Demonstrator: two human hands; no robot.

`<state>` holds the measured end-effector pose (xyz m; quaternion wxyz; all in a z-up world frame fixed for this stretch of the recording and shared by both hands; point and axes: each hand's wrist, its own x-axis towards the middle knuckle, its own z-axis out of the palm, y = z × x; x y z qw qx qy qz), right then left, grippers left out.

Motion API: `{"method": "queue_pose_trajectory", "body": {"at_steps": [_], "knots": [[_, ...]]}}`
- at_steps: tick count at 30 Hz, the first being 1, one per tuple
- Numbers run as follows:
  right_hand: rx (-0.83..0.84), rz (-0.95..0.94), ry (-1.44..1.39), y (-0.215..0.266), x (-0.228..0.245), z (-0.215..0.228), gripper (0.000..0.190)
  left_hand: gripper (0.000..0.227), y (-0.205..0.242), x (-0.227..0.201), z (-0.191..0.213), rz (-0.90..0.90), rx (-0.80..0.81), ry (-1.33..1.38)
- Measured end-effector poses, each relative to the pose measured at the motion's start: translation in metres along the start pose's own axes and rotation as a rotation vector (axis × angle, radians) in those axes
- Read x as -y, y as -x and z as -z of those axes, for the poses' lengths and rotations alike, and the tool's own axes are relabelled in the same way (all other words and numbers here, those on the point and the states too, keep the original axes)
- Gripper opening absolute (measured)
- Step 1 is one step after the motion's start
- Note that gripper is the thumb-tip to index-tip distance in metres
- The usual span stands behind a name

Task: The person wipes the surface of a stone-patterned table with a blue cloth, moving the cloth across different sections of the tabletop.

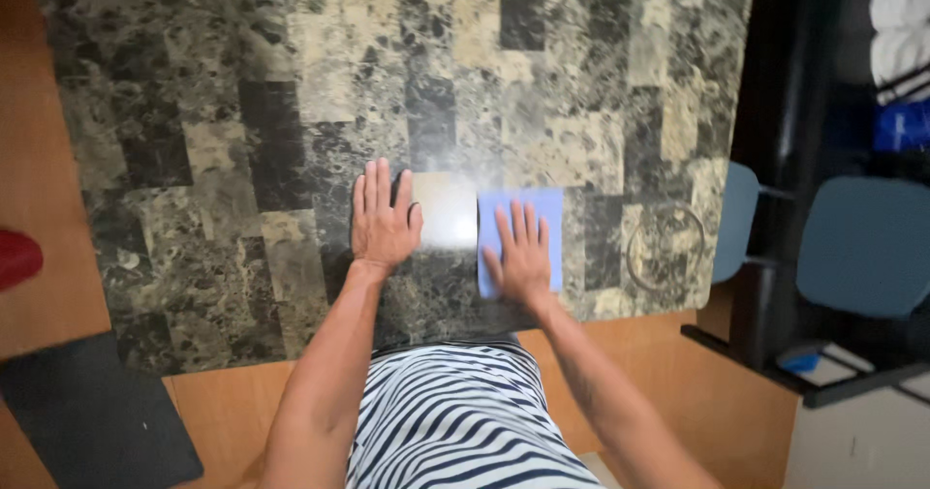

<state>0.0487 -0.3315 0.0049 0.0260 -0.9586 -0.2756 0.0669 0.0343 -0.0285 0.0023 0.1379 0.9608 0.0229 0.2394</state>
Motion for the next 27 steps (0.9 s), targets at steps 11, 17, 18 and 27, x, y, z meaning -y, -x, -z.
{"method": "queue_pose_trajectory", "body": {"at_steps": [11, 17, 18, 27], "knots": [[-0.101, -0.122, -0.008, 0.170, 0.037, -0.027, 0.082, 0.068, 0.004, 0.006, 0.010, -0.053, 0.062, 0.044], [-0.171, -0.123, -0.022, 0.095, 0.042, -0.034, 0.083, 0.068, -0.007, 0.002, 0.018, -0.038, 0.055, 0.028], [-0.211, -0.124, -0.023, 0.074, 0.044, -0.031, 0.082, 0.068, -0.008, 0.002, 0.018, -0.035, 0.057, 0.032], [-0.365, 0.005, 0.030, -0.154, 0.010, 0.001, 0.077, 0.066, -0.011, 0.001, 0.012, -0.039, 0.019, -0.038]]}}
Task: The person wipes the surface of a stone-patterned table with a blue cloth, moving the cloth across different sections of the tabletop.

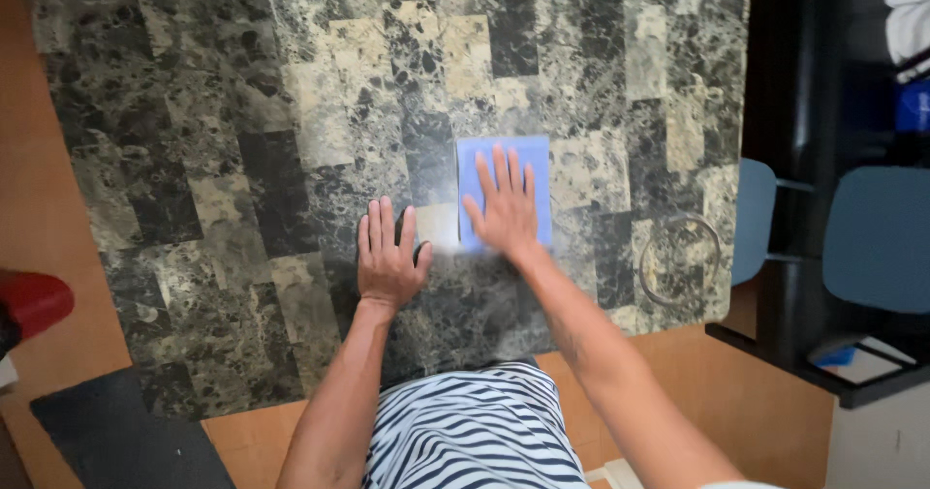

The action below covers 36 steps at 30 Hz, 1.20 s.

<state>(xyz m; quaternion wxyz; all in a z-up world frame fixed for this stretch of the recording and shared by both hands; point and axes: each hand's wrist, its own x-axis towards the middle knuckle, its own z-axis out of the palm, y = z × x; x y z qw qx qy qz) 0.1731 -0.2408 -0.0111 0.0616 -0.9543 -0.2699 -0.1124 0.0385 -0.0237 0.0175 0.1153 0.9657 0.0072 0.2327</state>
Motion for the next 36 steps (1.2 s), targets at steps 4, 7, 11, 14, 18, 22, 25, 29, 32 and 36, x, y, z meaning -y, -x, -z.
{"method": "queue_pose_trajectory", "body": {"at_steps": [4, 7, 11, 14, 18, 22, 25, 29, 32, 36], "knots": [[-0.024, -0.018, -0.024, -0.113, -0.024, -0.037, 0.076, 0.066, 0.003, 0.003, -0.001, 0.012, 0.040, -0.009], [0.113, -0.065, 0.010, -0.195, -0.039, -0.062, 0.081, 0.066, 0.005, 0.004, 0.005, 0.027, 0.242, -0.043], [0.232, -0.082, -0.026, -0.291, -0.057, -0.083, 0.080, 0.071, 0.008, 0.005, 0.000, 0.042, 0.269, -0.033], [0.251, -0.051, 0.027, -0.314, -0.061, -0.089, 0.075, 0.071, 0.006, 0.005, -0.001, 0.041, 0.280, -0.022], [-0.029, 0.124, 0.279, -0.273, -0.053, -0.097, 0.095, 0.074, 0.014, 0.007, -0.003, 0.036, 0.312, -0.021], [0.168, 0.100, 0.179, -0.164, -0.014, -0.046, 0.088, 0.072, 0.011, 0.004, -0.001, 0.008, 0.246, -0.023], [0.026, 0.055, -0.021, -0.078, 0.016, -0.010, 0.080, 0.069, 0.007, 0.005, -0.005, 0.004, 0.055, 0.009], [0.005, 0.016, -0.071, 0.042, 0.052, 0.025, 0.081, 0.072, 0.011, 0.000, -0.002, -0.004, 0.068, 0.002], [0.022, -0.043, -0.085, 0.114, 0.084, 0.045, 0.081, 0.074, 0.014, 0.002, -0.002, -0.010, 0.048, 0.005], [0.067, -0.134, -0.069, 0.201, 0.116, 0.062, 0.081, 0.080, 0.022, 0.005, -0.015, -0.009, 0.026, 0.017]]}}
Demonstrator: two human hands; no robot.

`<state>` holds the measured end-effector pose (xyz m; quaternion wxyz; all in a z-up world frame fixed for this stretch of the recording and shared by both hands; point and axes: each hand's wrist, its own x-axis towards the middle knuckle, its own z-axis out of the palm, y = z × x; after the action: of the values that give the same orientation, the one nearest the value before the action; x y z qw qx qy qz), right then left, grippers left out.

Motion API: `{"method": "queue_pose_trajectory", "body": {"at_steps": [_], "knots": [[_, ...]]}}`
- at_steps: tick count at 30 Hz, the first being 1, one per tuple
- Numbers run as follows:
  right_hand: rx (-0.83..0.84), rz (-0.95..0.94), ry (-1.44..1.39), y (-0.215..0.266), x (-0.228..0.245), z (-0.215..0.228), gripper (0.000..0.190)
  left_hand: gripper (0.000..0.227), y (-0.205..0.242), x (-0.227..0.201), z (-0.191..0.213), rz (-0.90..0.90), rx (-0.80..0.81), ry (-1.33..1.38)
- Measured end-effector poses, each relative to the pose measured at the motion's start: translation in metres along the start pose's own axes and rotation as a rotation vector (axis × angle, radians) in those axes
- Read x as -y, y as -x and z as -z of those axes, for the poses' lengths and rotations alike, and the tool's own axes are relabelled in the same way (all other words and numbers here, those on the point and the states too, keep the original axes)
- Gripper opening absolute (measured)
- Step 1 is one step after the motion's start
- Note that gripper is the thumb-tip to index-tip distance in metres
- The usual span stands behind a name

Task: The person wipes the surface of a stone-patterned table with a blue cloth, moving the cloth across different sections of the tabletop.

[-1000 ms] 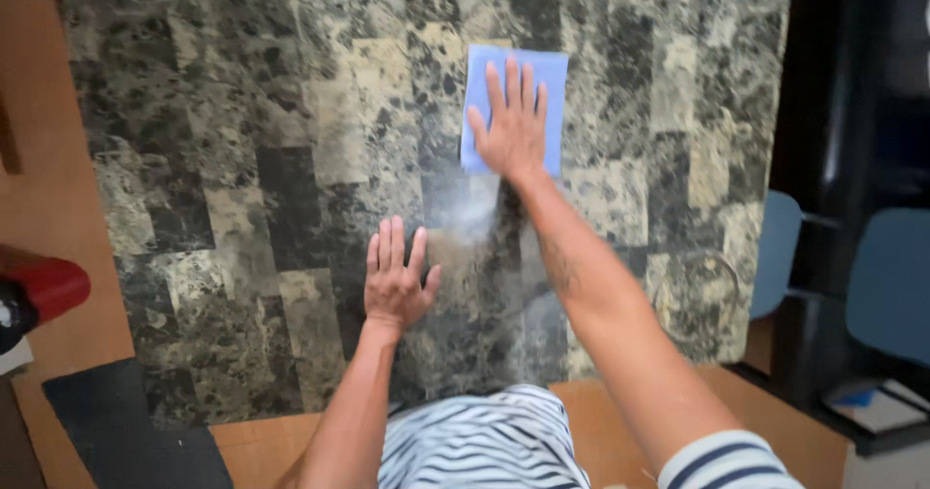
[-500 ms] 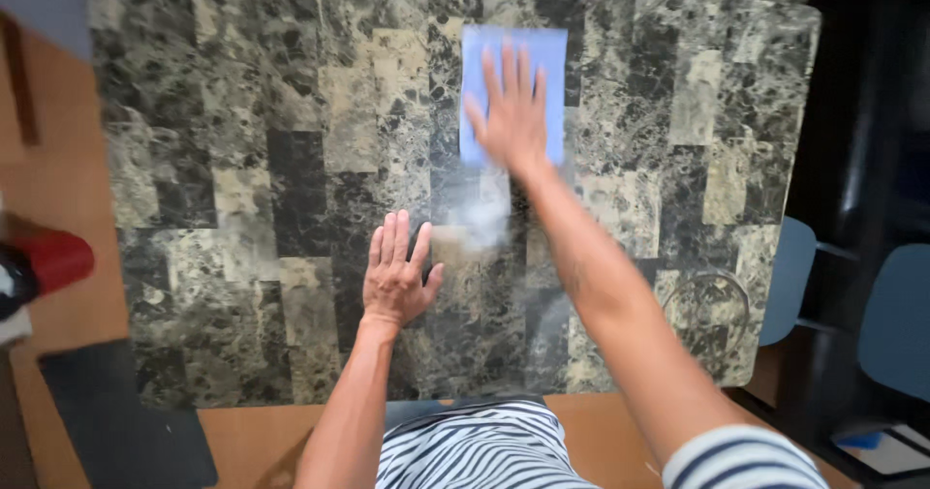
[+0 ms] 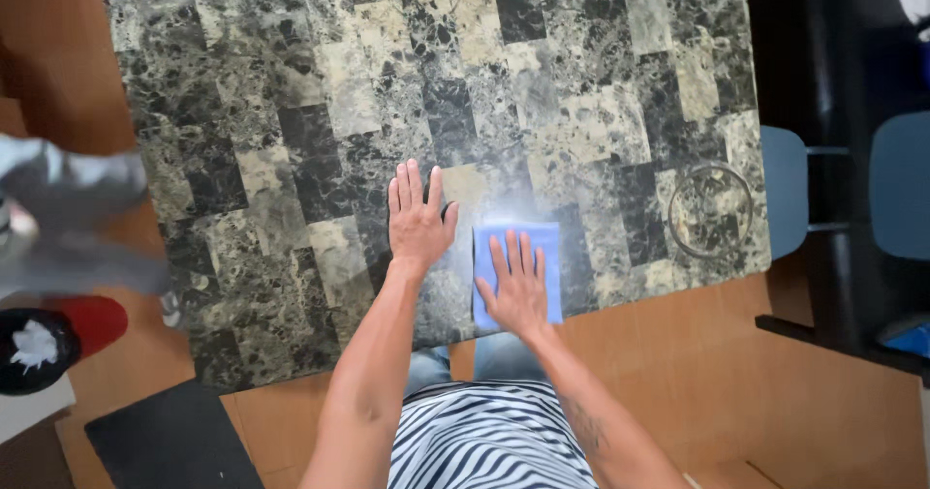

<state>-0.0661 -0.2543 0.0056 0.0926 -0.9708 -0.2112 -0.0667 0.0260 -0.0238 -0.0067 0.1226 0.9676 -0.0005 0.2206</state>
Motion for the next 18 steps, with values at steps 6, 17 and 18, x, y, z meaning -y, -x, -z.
{"method": "queue_pose_trajectory", "body": {"at_steps": [6, 17, 18], "knots": [[0.055, -0.039, -0.010, 0.061, 0.006, 0.000, 0.085, 0.080, 0.006, 0.002, -0.004, 0.007, -0.003, 0.024], [-0.043, -0.039, 0.044, -0.064, -0.046, -0.026, 0.082, 0.076, 0.002, -0.001, 0.000, 0.019, -0.029, 0.007], [-0.054, -0.022, 0.053, -0.083, -0.053, -0.030, 0.083, 0.074, 0.000, -0.002, 0.001, 0.015, -0.037, 0.005]]}}
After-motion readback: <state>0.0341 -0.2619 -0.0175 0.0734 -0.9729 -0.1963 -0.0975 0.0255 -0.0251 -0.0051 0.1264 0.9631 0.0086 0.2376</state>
